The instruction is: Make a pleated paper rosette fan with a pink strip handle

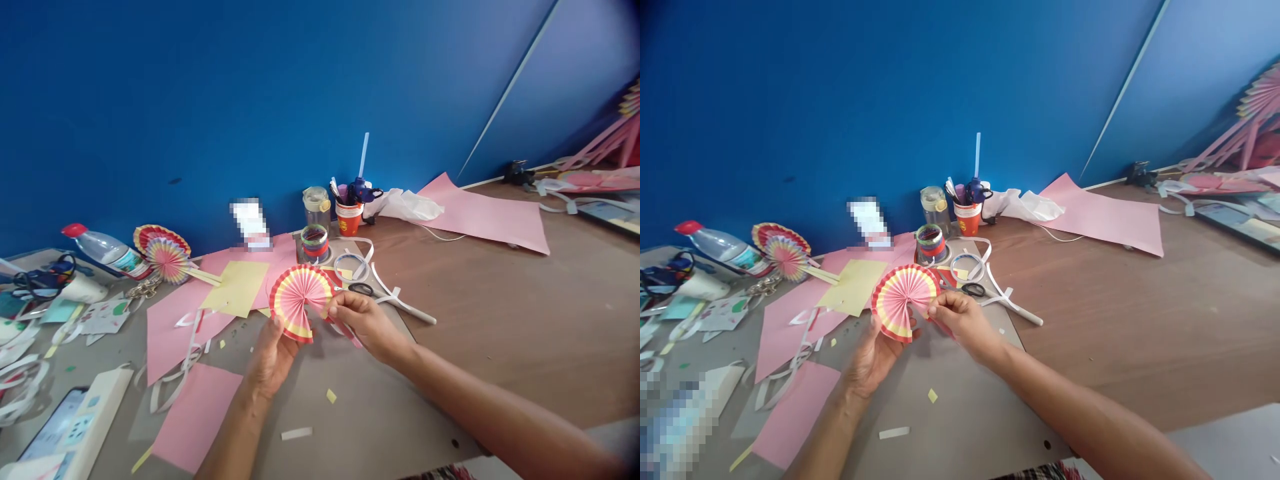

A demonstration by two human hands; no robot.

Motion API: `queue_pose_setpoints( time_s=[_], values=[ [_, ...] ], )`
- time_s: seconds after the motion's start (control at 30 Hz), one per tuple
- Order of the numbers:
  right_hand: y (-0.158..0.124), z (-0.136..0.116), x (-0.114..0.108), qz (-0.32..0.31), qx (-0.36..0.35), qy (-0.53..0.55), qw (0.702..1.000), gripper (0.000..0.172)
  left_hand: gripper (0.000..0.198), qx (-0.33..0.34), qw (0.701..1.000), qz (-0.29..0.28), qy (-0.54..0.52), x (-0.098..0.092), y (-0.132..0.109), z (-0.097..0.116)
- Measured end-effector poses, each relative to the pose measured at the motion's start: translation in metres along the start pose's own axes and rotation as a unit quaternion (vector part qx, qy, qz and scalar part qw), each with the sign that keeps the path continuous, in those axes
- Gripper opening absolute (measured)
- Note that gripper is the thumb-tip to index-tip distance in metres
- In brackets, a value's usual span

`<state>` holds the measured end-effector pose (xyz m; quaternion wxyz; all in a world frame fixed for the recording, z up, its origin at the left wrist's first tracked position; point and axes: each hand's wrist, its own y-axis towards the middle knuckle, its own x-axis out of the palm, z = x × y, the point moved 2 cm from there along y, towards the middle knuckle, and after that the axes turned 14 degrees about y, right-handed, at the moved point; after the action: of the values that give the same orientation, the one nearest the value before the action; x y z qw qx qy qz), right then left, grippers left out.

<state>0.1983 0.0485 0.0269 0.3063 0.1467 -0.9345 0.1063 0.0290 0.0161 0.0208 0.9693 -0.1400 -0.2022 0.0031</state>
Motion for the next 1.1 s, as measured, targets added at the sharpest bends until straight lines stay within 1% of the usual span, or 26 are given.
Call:
queue_pose_setpoints(
  time_s=[0.1, 0.17, 0.27, 0.37, 0.43, 0.5, 0.57, 0.63, 0.7, 0.77, 0.8, 0.87, 0.9, 0.93, 0.97, 1.1],
  values=[
    [-0.002, 0.002, 0.001, -0.015, 0.020, -0.014, 1.000, 0.022, 0.032, -0.022, 0.999, 0.027, 0.033, 0.005, -0.002, -0.002],
    [-0.002, 0.002, -0.001, -0.031, 0.037, 0.003, 0.999, 0.021, 0.025, -0.030, 0.997, 0.045, 0.050, 0.007, -0.002, -0.003],
    [-0.001, -0.001, -0.006, -0.041, 0.056, 0.104, 0.992, 0.016, 0.021, -0.015, 0.998, 0.064, 0.024, 0.005, 0.001, -0.003],
    [-0.001, -0.004, -0.009, -0.058, 0.099, 0.237, 0.965, 0.014, 0.021, 0.002, 0.997, 0.055, -0.045, -0.002, 0.006, -0.004],
    [-0.004, -0.005, -0.008, -0.086, 0.128, 0.290, 0.945, 0.013, 0.020, 0.002, 0.996, 0.038, -0.084, -0.005, 0.009, -0.005],
    [-0.007, -0.004, -0.004, -0.120, 0.145, 0.309, 0.932, 0.012, 0.018, 0.003, 0.995, 0.025, -0.097, -0.006, 0.010, -0.007],
    [-0.010, -0.003, 0.000, -0.149, 0.160, 0.309, 0.926, 0.013, 0.017, 0.010, 0.996, 0.021, -0.087, -0.004, 0.009, -0.009],
    [-0.013, -0.001, 0.004, -0.165, 0.176, 0.304, 0.922, 0.013, 0.016, 0.018, 0.997, 0.025, -0.067, -0.001, 0.008, -0.010],
    [-0.016, 0.002, 0.006, -0.166, 0.191, 0.296, 0.921, 0.014, 0.015, 0.028, 0.998, 0.034, -0.053, 0.002, 0.008, -0.012],
    [-0.018, 0.003, 0.008, -0.169, 0.200, 0.291, 0.920, 0.019, 0.015, 0.038, 0.997, 0.046, -0.051, 0.002, 0.008, -0.013],
    [-0.019, 0.004, 0.009, -0.176, 0.208, 0.289, 0.917, 0.027, 0.015, 0.043, 0.996, 0.049, -0.053, 0.002, 0.009, -0.014],
    [-0.022, 0.005, 0.011, -0.194, 0.224, 0.290, 0.910, 0.049, 0.016, 0.050, 0.996, 0.049, -0.055, 0.001, 0.009, -0.014],
    [-0.023, 0.006, 0.012, -0.195, 0.228, 0.291, 0.908, 0.059, 0.016, 0.054, 0.996, 0.046, -0.055, 0.001, 0.009, -0.014],
    [-0.023, 0.007, 0.013, -0.187, 0.228, 0.292, 0.910, 0.063, 0.016, 0.056, 0.996, 0.042, -0.053, 0.001, 0.009, -0.014],
    [-0.022, 0.009, 0.013, -0.171, 0.224, 0.292, 0.914, 0.062, 0.017, 0.058, 0.996, 0.039, -0.051, 0.001, 0.009, -0.013],
    [-0.017, 0.016, 0.014, -0.090, 0.198, 0.278, 0.936, 0.038, 0.019, 0.059, 0.997, 0.042, -0.032, 0.006, 0.006, -0.012]
  ],
)
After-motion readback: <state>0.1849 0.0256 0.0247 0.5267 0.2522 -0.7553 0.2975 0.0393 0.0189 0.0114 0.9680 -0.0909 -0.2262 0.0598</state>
